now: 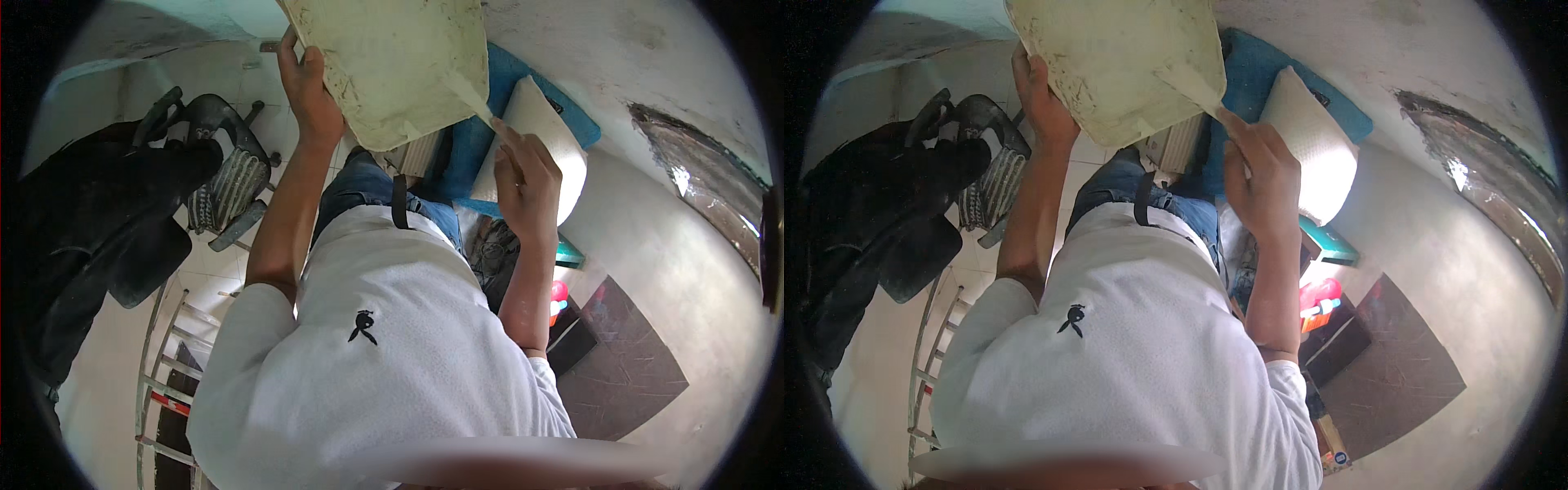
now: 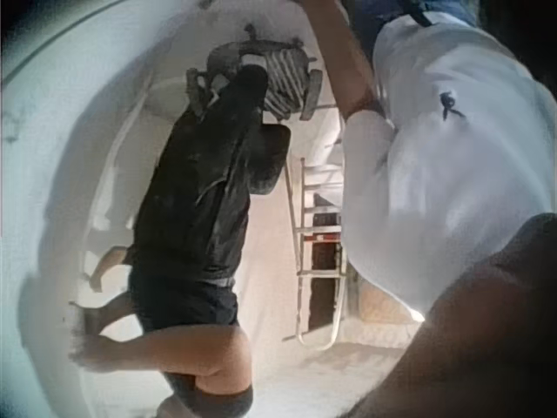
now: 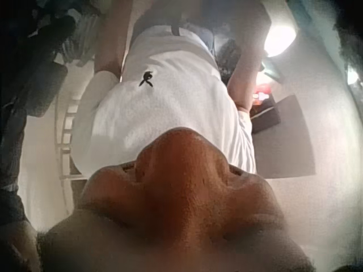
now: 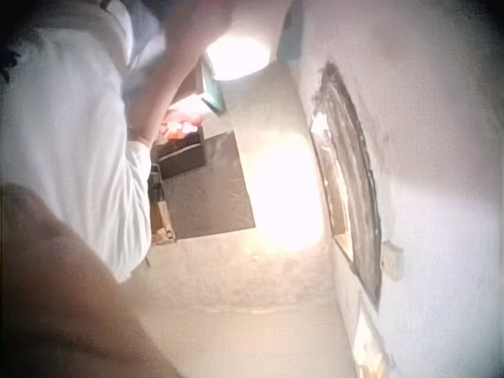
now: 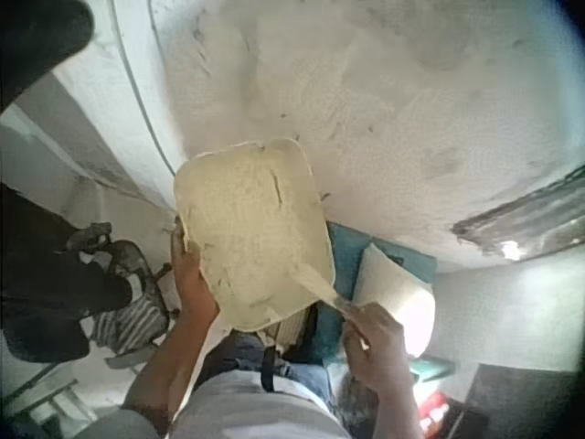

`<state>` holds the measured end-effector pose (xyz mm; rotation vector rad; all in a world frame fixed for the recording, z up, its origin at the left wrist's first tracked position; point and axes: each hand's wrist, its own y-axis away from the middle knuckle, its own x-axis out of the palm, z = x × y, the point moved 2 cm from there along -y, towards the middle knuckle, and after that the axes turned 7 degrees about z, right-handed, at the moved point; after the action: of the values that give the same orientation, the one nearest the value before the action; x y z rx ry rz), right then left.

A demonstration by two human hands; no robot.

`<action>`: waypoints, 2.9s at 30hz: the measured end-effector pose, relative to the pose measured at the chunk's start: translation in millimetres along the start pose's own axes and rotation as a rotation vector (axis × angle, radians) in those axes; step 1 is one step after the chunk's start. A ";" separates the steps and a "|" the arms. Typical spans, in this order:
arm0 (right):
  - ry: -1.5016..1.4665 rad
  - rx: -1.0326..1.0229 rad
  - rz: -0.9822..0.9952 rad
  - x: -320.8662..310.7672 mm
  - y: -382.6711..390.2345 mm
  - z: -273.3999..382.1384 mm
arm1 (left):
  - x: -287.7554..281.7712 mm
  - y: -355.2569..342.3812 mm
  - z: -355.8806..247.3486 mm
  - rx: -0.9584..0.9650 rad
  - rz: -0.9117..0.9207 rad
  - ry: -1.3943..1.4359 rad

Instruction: The person applies plaster or joint compound to a damaged section of a wall near a window using a putty knife.

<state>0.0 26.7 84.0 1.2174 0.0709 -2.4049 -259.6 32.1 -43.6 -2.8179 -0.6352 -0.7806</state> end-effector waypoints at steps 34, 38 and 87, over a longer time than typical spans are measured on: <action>0.258 -0.175 0.102 -28.1 -15.6 67.7 | 18.4 3.6 -42.1 0.326 0.136 -0.147; 0.283 -0.371 0.202 -68.4 -45.5 69.4 | 16.1 -3.6 -37.5 0.250 0.323 -0.165; 0.217 -0.519 0.347 -80.9 -69.4 85.8 | 60.2 20.5 -41.6 0.319 0.434 -0.146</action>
<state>-51.3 98.0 188.9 1.1228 0.4765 -1.7957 -223.0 24.9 22.6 -2.5867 -0.1326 -0.3607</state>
